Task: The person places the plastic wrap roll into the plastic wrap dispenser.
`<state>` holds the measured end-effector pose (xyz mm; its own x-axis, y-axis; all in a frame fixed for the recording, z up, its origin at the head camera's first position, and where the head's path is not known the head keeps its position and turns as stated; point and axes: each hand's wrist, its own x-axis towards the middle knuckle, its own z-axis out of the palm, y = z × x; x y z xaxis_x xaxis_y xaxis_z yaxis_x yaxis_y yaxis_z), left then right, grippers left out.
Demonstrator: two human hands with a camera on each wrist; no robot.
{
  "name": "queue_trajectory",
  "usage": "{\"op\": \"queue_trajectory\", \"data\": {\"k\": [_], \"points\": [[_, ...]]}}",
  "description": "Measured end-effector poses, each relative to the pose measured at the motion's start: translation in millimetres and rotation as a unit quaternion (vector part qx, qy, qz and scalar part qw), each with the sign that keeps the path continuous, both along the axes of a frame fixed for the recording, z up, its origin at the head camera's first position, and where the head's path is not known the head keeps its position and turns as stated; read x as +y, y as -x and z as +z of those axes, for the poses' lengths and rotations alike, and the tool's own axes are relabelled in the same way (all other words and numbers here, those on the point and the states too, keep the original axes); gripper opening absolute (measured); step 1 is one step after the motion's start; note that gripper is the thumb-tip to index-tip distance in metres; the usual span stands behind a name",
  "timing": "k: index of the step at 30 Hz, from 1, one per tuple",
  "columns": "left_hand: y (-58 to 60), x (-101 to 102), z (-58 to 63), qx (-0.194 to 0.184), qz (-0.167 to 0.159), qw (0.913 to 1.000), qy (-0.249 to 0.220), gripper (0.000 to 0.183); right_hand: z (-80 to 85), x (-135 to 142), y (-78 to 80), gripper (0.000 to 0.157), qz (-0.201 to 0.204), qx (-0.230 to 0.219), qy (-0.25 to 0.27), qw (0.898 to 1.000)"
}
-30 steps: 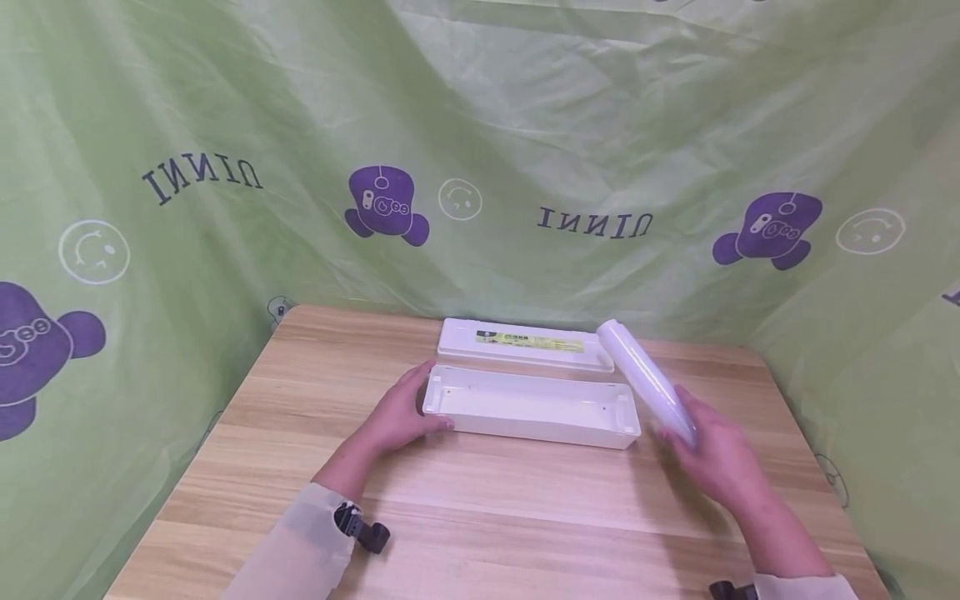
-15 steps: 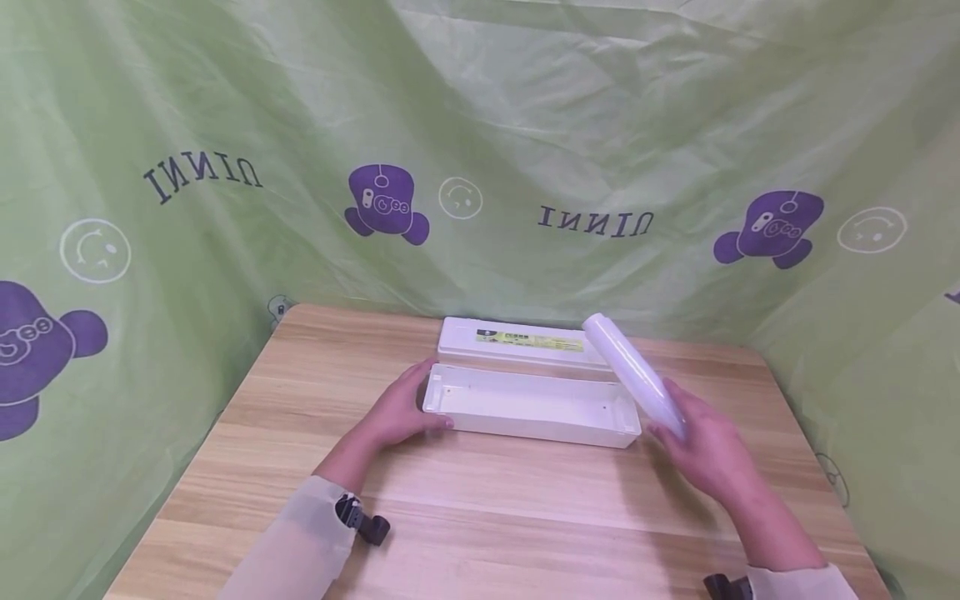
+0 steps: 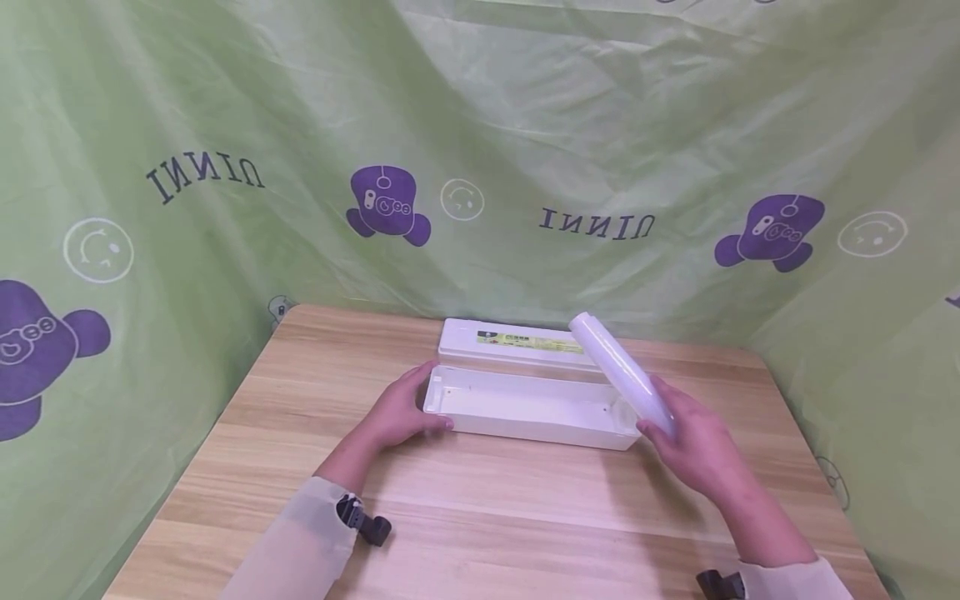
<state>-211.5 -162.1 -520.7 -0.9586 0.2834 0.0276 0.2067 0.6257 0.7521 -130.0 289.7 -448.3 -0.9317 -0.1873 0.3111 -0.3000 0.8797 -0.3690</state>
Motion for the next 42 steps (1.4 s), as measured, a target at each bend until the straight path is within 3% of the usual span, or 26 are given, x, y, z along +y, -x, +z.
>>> {"op": "queue_trajectory", "data": {"k": [42], "points": [[-1.9,0,0.0,-0.007,0.014,0.9998,-0.014,0.122,2.9,-14,9.1,0.073,0.028,-0.004,-0.014,1.0]]}}
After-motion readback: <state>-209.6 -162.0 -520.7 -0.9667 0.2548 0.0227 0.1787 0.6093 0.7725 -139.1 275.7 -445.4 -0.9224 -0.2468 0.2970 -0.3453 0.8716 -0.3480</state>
